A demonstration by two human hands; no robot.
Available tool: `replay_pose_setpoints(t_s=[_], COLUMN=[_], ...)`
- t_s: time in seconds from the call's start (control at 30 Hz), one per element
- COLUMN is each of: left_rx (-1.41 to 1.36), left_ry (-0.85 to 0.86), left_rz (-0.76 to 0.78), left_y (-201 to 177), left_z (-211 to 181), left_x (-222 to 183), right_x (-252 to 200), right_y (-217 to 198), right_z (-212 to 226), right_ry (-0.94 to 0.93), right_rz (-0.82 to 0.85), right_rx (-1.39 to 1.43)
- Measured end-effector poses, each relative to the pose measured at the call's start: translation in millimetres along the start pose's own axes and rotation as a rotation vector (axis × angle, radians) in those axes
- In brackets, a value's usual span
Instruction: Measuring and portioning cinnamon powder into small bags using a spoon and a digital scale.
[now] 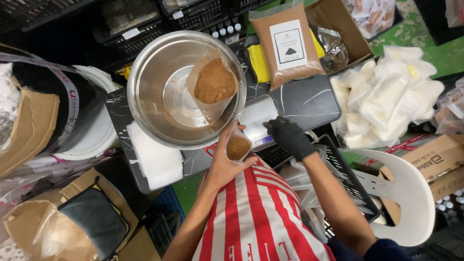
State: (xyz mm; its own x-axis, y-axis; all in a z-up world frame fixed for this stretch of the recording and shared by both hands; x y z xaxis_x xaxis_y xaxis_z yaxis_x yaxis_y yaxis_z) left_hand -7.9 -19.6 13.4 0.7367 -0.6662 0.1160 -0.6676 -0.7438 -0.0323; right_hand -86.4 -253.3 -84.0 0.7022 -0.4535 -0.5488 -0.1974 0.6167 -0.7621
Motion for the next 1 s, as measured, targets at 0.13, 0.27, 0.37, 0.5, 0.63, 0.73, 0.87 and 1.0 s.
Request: replay_pose_setpoints(t_s=[0.13,0.27,0.37,0.5,0.63,0.73,0.87,1.0], left_rx=[0.024,0.041,0.048,0.068,0.116,0.121,0.14,0.141], left_ry=[-0.001,-0.028,-0.02,0.042,0.115,0.11,0.13,0.131], left_rz=[0.046,0.093,0.12,0.134,0.165,0.192,0.178,0.161], left_y=[4.1,9.8,15.7,29.9,40.1,46.5,54.1,58.6], left_z=[-1.4,4.3,9.2,16.9,21.9,23.5,32.7,38.1], left_x=[6.4,13.4,27.8,49.5,66.5,72.2,75.2,75.2], right_x=[-66.6,-103.4,-113.6,-95.9,-114.3,-105.4,-97.4,-102.7], right_y=[-88.4,-129.6,-129.3,-97.7,-110.4,-106.4,-102.4,-104.4], right_z=[-8.3,-29.0,-33.2,-73.1,-9.3,-18.4,-42.6,-51.2], right_ry=[-0.056,0.196,0.231,0.175,0.272,0.251,0.146,0.073], right_rz=[-0.2,-0.42,-0.524,-0.82,-0.81,-0.828,-0.846,-0.844], right_rx=[0.148,0.623,0.84,0.832,1.146,1.276,1.297,1.332])
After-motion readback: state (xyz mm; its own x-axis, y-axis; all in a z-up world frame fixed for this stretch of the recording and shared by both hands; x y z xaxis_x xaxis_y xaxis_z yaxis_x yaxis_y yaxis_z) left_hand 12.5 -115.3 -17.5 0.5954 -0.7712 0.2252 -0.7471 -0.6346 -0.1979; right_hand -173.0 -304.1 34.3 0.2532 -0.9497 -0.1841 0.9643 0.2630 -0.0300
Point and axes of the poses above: each hand's wrist, its own x-axis towards the middle knuckle, its own y-axis out of the palm, z = x × y, the point moved 1 cm from there along x, towards the middle knuckle, and after that the axes turned 9 degrees about y, right-handed, at the moved point
